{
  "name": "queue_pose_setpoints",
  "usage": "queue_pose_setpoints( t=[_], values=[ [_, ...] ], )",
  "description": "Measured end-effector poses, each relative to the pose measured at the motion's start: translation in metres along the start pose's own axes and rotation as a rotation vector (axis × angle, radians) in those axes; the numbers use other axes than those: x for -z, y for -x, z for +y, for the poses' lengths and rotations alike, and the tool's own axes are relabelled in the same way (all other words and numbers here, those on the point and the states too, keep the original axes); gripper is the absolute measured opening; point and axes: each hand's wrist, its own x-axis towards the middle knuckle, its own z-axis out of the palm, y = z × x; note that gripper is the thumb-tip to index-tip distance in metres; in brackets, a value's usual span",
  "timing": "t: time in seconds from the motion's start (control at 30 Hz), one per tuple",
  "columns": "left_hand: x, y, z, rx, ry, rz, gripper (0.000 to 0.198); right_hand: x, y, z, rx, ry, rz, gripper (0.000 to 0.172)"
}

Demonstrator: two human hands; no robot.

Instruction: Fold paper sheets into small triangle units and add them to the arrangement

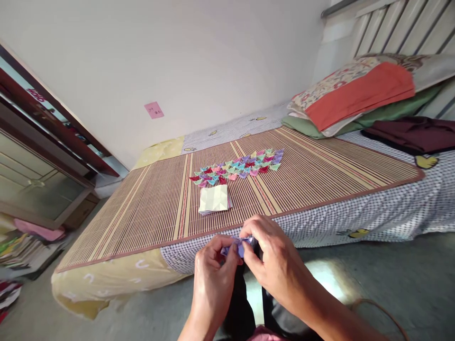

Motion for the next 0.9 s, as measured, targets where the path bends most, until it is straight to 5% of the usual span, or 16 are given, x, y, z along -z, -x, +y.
queue_pose_setpoints(
  t=[0.47,0.9],
  values=[
    [0.0011,-0.0018,0.0026,-0.059,-0.044,-0.084,0.022,-0.0001,-0.0026,0.0014,0.062,0.054,-0.025,0.032],
    [0.0018,-0.0057,0.0054,-0.209,-0.142,-0.030,0.020,0.0012,-0.0037,-0.0012,0.081,0.075,-0.054,0.031]
  ],
)
